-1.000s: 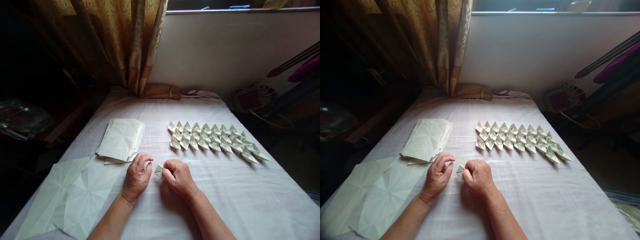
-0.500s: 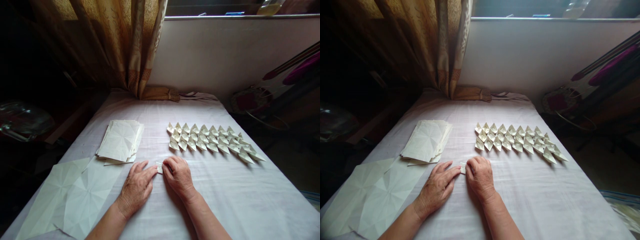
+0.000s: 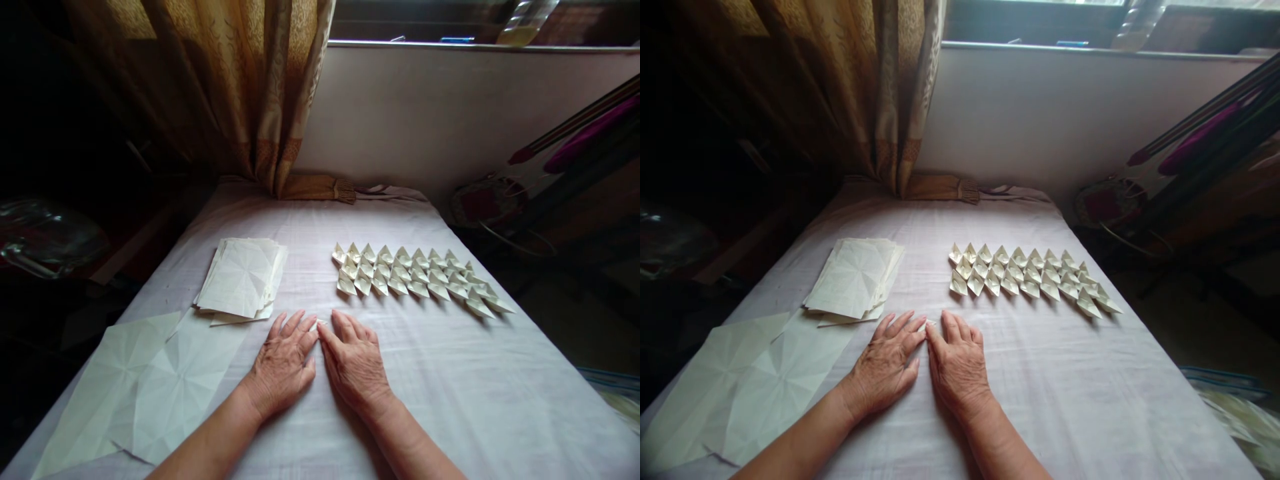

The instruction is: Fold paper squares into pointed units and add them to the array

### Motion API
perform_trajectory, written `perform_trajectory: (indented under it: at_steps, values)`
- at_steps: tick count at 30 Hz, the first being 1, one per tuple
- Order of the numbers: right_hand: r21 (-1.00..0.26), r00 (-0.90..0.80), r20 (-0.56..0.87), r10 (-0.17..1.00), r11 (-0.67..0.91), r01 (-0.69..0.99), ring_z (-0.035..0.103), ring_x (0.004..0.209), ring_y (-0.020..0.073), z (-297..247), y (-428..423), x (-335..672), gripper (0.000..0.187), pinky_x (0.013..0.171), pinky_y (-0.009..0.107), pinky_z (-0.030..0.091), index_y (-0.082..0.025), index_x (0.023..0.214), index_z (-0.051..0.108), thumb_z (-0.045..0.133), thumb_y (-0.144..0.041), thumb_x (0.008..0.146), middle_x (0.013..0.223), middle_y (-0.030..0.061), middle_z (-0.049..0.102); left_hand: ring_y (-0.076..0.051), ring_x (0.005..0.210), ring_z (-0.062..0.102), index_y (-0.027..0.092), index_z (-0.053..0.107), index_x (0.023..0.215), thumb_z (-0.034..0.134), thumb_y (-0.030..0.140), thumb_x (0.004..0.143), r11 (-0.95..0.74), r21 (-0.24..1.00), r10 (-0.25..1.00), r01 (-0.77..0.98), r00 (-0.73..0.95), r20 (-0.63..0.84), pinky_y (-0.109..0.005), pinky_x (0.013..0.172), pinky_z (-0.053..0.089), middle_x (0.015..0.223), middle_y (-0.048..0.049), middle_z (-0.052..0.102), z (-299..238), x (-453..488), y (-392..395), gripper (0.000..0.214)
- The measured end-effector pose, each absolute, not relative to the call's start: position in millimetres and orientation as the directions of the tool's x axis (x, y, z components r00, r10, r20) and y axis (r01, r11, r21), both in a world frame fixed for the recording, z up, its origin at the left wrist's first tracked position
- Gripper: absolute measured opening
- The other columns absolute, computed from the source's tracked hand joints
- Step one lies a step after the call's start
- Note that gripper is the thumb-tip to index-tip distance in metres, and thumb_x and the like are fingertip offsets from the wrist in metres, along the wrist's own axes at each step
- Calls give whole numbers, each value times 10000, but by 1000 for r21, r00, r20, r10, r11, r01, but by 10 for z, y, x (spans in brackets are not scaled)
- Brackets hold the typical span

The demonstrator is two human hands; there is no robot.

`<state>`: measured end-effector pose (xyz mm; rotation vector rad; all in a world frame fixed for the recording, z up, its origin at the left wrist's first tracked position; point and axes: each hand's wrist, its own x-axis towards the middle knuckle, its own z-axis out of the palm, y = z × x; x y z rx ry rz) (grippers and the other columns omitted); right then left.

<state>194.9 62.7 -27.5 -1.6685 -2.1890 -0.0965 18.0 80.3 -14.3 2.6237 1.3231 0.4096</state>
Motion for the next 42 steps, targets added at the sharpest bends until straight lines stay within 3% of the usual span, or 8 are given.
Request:
perform_trajectory:
  at_steps: [4, 10, 16, 21, 29, 34, 42]
  values:
    - [-196, -199, 284, 938, 260, 946, 484, 1208, 266, -242, 628, 1952, 361, 930, 408, 342, -229, 1264, 612, 473, -255, 931, 1348, 117, 569, -234, 1353, 407, 236, 584, 1246, 569, 245, 844, -626, 250, 779, 738, 583, 230, -455, 1182, 201, 1401, -38, 551, -145, 189, 796, 402]
    - [-165, -271, 229, 935, 312, 936, 476, 1220, 270, -214, 665, 1997, 367, 930, 402, 340, -218, 1278, 604, 458, -250, 943, 1346, 110, 579, -237, 1379, 375, 250, 528, 1332, 573, 332, 874, -674, 215, 738, 706, 631, 241, -441, 1188, 160, 1441, -17, 515, -198, 107, 822, 467]
    - [-217, -310, 203, 929, 351, 911, 445, 1283, 261, -245, 649, 2100, 420, 995, 404, 316, -223, 1360, 526, 459, -295, 951, 1423, 100, 514, -250, 1366, 399, 244, 445, 1409, 561, 406, 871, -713, 220, 698, 666, 703, 133, -444, 1172, 188, 1446, -28, 510, -121, -37, 933, 573]
    - [-267, -283, 238, 929, 343, 901, 428, 1310, 262, -271, 559, 2118, 462, 1051, 400, 316, -153, 1378, 502, 473, -290, 938, 1422, 124, 513, -280, 1386, 366, 241, 514, 1343, 557, 434, 869, -700, 222, 708, 678, 699, 101, -483, 1169, 165, 1445, -24, 511, -61, -14, 965, 514]
    - [-282, -204, 253, 946, 274, 920, 437, 1306, 290, -250, 302, 2055, 430, 1035, 435, 367, -229, 1338, 554, 503, -285, 915, 1410, 118, 519, -239, 1281, 479, 234, 577, 1242, 584, 421, 873, -695, 171, 719, 698, 671, 182, -447, 1169, 184, 1340, -55, 591, -40, 86, 848, 413]
    - [-278, -220, 224, 949, 278, 919, 428, 1321, 291, -265, 277, 2056, 428, 1020, 446, 372, -290, 1339, 556, 514, -295, 912, 1421, 101, 511, -219, 1188, 528, 243, 571, 1254, 533, 279, 900, -641, 139, 761, 755, 602, 242, -436, 1155, 225, 1219, -57, 630, -104, 152, 551, 357]
    - [-228, -252, 170, 953, 286, 931, 417, 1339, 303, -218, 386, 2007, 414, 1007, 464, 355, -329, 1330, 562, 529, -336, 917, 1436, 111, 498, -234, 1325, 432, 251, 534, 1303, 539, 264, 877, -653, 224, 757, 724, 615, 222, -457, 1166, 202, 1353, -31, 588, -134, 121, 584, 426]
